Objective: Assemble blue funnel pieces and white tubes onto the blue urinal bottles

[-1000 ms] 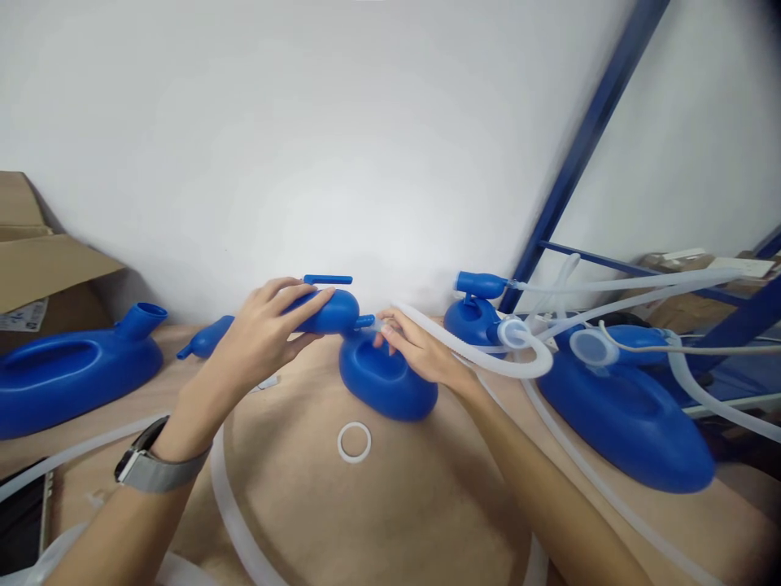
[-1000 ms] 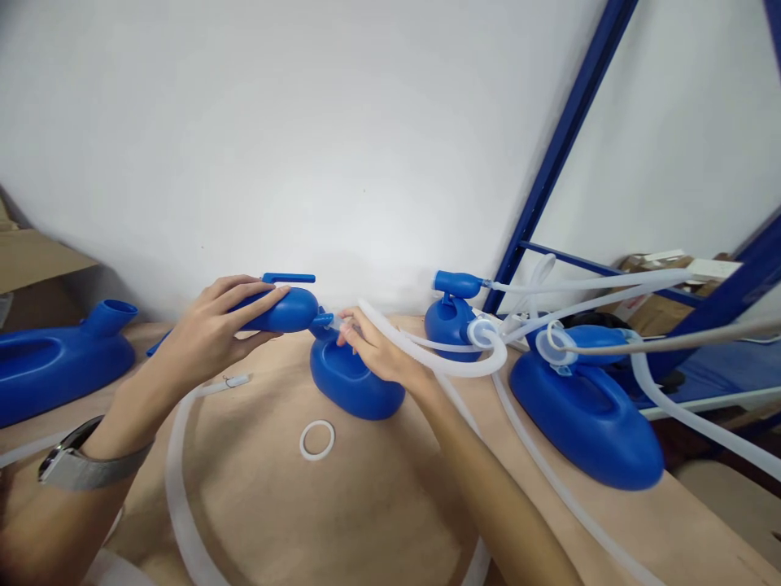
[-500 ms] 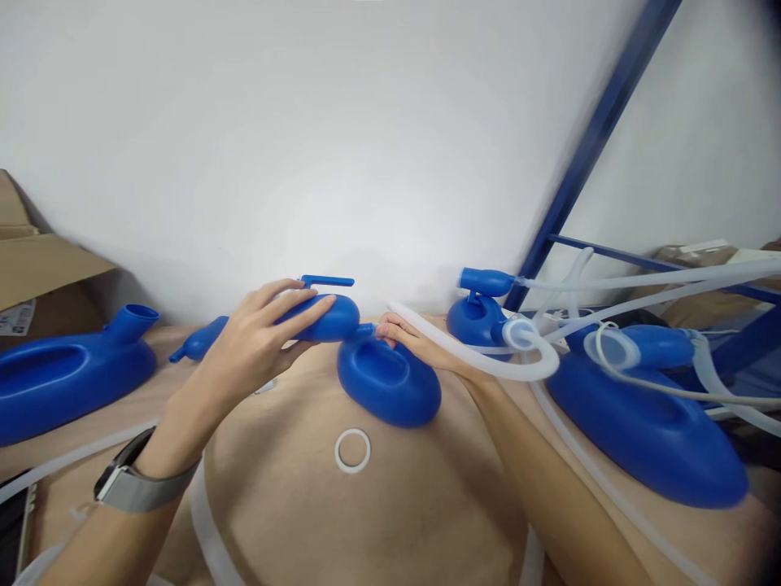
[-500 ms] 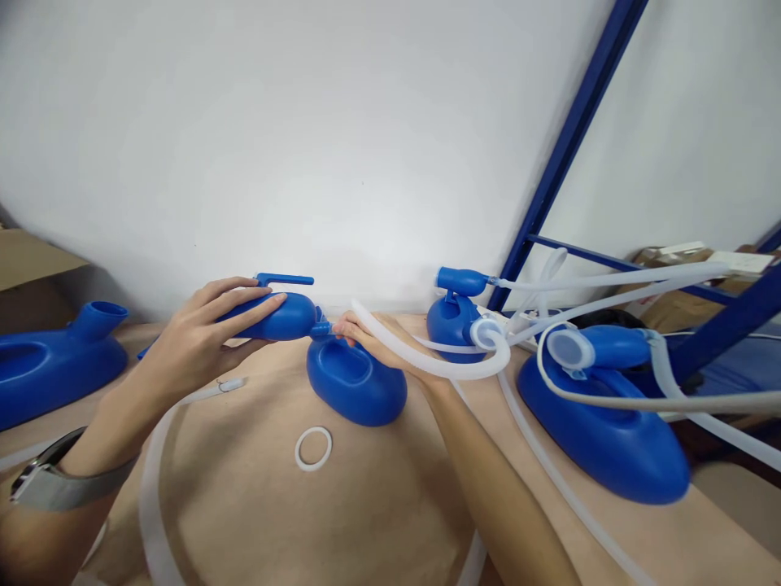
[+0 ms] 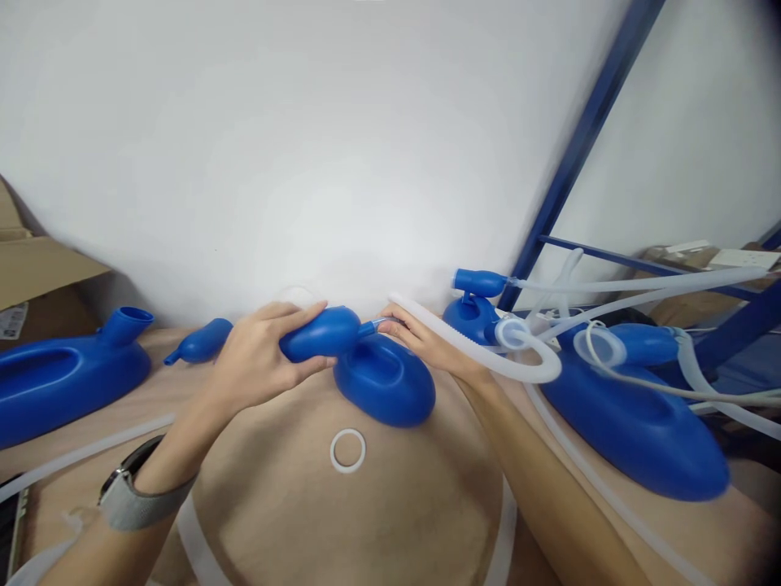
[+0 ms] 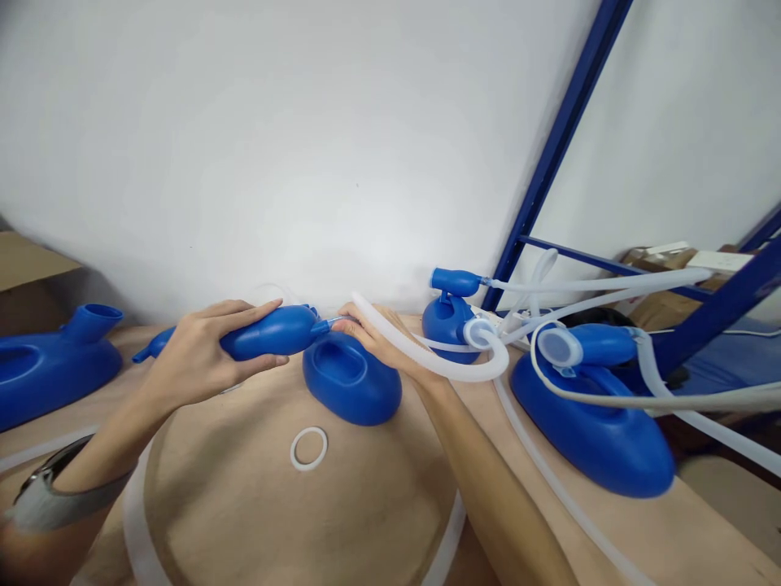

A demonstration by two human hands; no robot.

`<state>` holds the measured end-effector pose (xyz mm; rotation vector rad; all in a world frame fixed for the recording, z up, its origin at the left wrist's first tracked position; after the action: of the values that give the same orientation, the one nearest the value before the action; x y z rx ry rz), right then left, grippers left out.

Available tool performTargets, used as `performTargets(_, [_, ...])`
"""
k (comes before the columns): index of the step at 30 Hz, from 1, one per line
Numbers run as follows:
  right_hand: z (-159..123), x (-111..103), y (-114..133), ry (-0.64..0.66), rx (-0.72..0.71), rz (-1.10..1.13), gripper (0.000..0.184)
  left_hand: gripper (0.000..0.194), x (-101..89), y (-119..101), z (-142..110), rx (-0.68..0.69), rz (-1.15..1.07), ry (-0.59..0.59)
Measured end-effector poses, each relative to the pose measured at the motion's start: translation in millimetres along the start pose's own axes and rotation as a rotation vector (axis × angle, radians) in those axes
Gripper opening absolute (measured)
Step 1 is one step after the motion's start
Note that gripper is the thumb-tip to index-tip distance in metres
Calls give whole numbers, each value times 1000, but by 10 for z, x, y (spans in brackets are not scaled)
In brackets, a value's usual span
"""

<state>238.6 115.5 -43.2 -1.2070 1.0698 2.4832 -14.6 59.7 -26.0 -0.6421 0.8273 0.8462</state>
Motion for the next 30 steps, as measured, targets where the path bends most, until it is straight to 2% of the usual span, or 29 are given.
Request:
performTargets(2, [0, -9, -10, 2, -19, 13, 27, 77, 14, -27, 19, -91, -97, 49])
performTargets(6, [-1, -13, -46, 39, -76, 33, 26, 70, 14, -80, 37, -283, -297, 164])
performTargets(10, [-12, -9, -31, 38, -89, 57, 26, 61, 36, -102, 25, -512, -596, 341])
performTargets(12, [-19, 2, 14, 44, -99, 62, 25, 56, 51, -116, 27, -542, -757, 400])
performTargets(16, [-20, 20, 95, 60, -104, 76, 24, 36, 88, -117, 33, -475, -981, 526])
performTargets(18, [-17, 12, 96, 62, -91, 115, 24, 41, 91, -82, 16, -461, -1048, 596])
performTargets(20, [-19, -16, 63, 30, -54, 173, 24, 50, 44, -16, 5, -437, -1066, 544])
performTargets(22, [-27, -60, 11, -46, 8, 214, 23, 68, -36, 44, 4, -359, -1032, 401])
performTargets(25, [-39, -79, -38, -83, 76, 226, 23, 89, -111, 73, 3, -238, -812, 209])
performTargets(28, [-35, -31, -19, -26, 83, 214, 24, 76, -114, 62, 13, -169, -452, 9])
performTargets(30, [-31, -15, 27, -33, 50, 201, 25, 58, -110, 33, 22, -16, -291, -95])
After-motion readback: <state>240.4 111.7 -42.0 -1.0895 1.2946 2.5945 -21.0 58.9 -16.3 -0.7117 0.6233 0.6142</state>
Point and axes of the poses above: each hand's wrist, its own z-axis towards the middle knuckle, its own x-axis out of the palm, y = z × x, the point moved 3 cm from there along z, towards the middle knuckle, and after that the axes turned 6 degrees about y, right-handed, at the moved point
